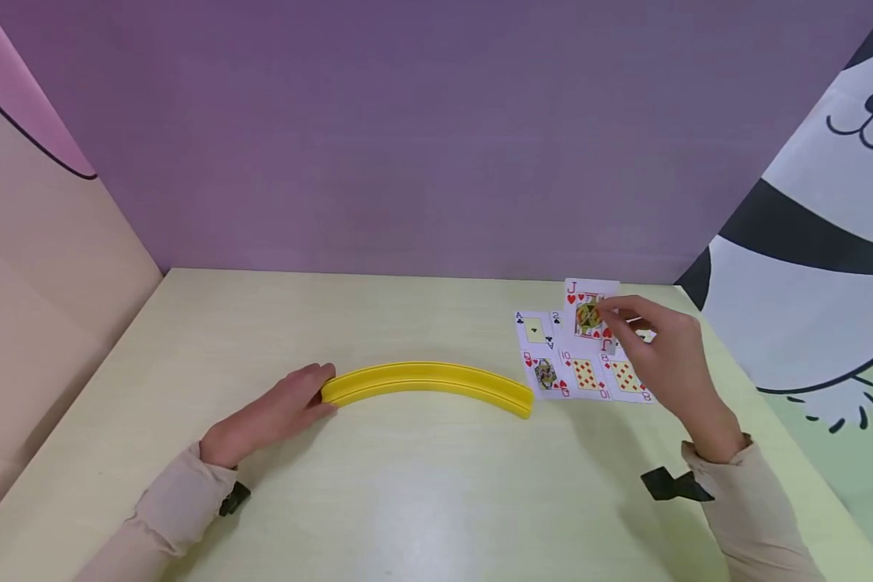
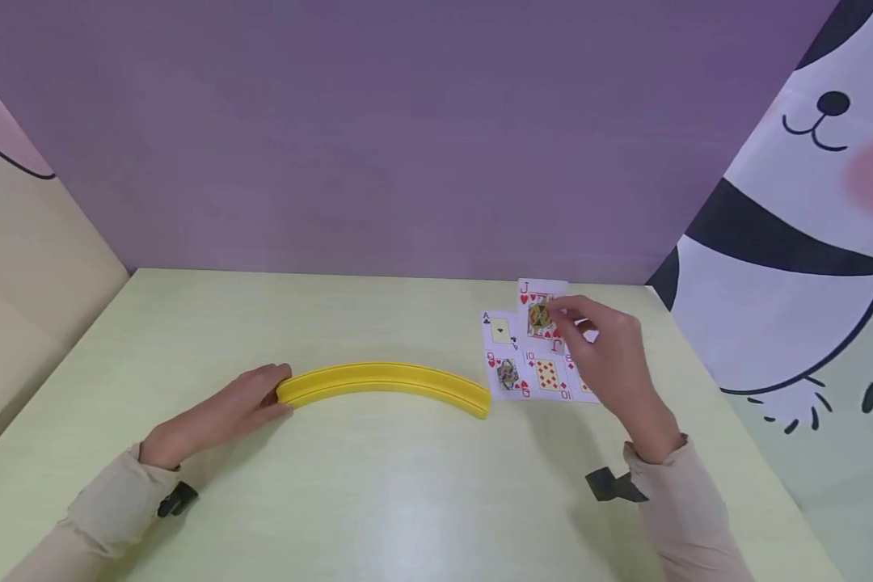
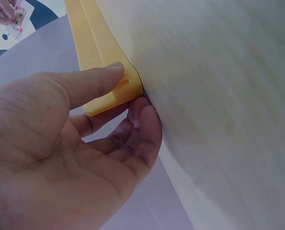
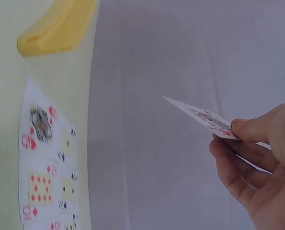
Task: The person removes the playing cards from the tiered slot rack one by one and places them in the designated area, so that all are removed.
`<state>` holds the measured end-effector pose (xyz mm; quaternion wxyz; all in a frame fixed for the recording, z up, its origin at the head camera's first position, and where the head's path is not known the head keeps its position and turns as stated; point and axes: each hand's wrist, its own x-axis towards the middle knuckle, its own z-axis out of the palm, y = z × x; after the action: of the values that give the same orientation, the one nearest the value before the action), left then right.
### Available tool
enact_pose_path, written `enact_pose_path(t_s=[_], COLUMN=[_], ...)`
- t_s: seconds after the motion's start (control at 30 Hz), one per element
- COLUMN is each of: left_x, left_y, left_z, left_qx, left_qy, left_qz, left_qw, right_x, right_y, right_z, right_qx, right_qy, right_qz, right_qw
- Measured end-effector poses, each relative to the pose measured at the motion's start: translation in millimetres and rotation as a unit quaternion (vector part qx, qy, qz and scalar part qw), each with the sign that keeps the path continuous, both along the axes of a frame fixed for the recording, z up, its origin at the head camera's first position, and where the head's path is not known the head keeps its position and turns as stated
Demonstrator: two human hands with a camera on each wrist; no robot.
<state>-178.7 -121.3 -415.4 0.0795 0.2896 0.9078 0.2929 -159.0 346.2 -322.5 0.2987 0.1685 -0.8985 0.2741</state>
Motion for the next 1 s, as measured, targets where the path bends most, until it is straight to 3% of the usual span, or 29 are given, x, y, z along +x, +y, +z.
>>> enact_pose_path(t_s=[0.2,0.37,0.67,1.0], left_x=[0.9,0.8,2.1,0.1], left_y=[4.1,5.4,-1.2,-4.3], left_z=[-0.1,-0.3,0.8,0.1], left_qx=[0.005,0.004,-0.005,-0.002], left_qy=[-0.004,-0.006,-0.001,-0.001], left_qz=[-0.005,-0.004,0.005,0.002], left_qw=[1.0,1.0,1.0,1.0], right_x=[6.5,6.9,-1.0,-6.3], right_y=[28,43,63,94], right_z=[1.2,-2.4,-13.8,-25.0], right_qx=[-0.009,-0.012,-0.006,-0.003], right_qy=[-0.006,-0.039,-0.101,-0.127], right_qz=[-0.044,-0.063,-0.1,-0.131], right_qw=[0.999,0.9971,0.9898,0.9832])
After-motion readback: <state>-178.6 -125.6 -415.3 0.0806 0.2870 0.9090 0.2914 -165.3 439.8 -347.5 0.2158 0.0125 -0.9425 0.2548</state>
